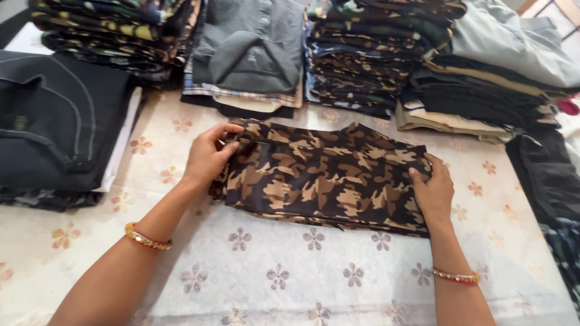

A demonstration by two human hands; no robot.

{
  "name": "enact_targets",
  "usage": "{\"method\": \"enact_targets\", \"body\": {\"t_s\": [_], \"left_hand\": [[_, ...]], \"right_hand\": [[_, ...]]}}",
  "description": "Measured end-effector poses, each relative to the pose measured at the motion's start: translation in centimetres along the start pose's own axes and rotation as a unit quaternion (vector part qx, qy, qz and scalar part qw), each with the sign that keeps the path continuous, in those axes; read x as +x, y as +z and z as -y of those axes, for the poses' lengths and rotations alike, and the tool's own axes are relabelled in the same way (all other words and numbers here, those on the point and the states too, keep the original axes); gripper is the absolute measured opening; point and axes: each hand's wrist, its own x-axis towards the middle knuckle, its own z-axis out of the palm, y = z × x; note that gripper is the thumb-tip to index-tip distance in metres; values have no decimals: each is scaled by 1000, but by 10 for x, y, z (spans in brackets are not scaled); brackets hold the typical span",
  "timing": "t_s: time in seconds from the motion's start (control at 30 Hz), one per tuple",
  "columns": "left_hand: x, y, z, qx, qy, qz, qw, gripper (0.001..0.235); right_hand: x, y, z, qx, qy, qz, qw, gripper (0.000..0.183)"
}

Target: Fold various items of clothing from a stack.

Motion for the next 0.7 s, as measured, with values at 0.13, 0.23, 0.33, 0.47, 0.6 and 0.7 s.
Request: {"method": "enact_targets", "body": {"t_s": [0.13, 0.23, 0.33, 0.47, 0.6, 0.7], "left_hand": [[2, -4, -5, 122, 6, -13, 992, 32], [5, -9, -9, 179, -37, 9, 983, 47], [7, -15, -8, 189, -82, 29, 978, 67], [3, -16, -20, 249, -81, 57, 964, 82], [3, -14, -20, 301, -55, 64, 950, 86], [3, -14, -14, 284, -41, 72, 955, 88]], "right_hand": [[3, -1, -12, 66, 125, 6, 990, 49], [4, 0, -16, 67, 94, -15, 993, 49], [8, -11, -14, 63, 125, 16, 990, 53], [12, -33, -9, 70, 204, 133, 967, 68], [13, -45, -6, 247, 236, 218, 914, 74], [14, -56, 6, 255, 232, 259, 902, 83]]}}
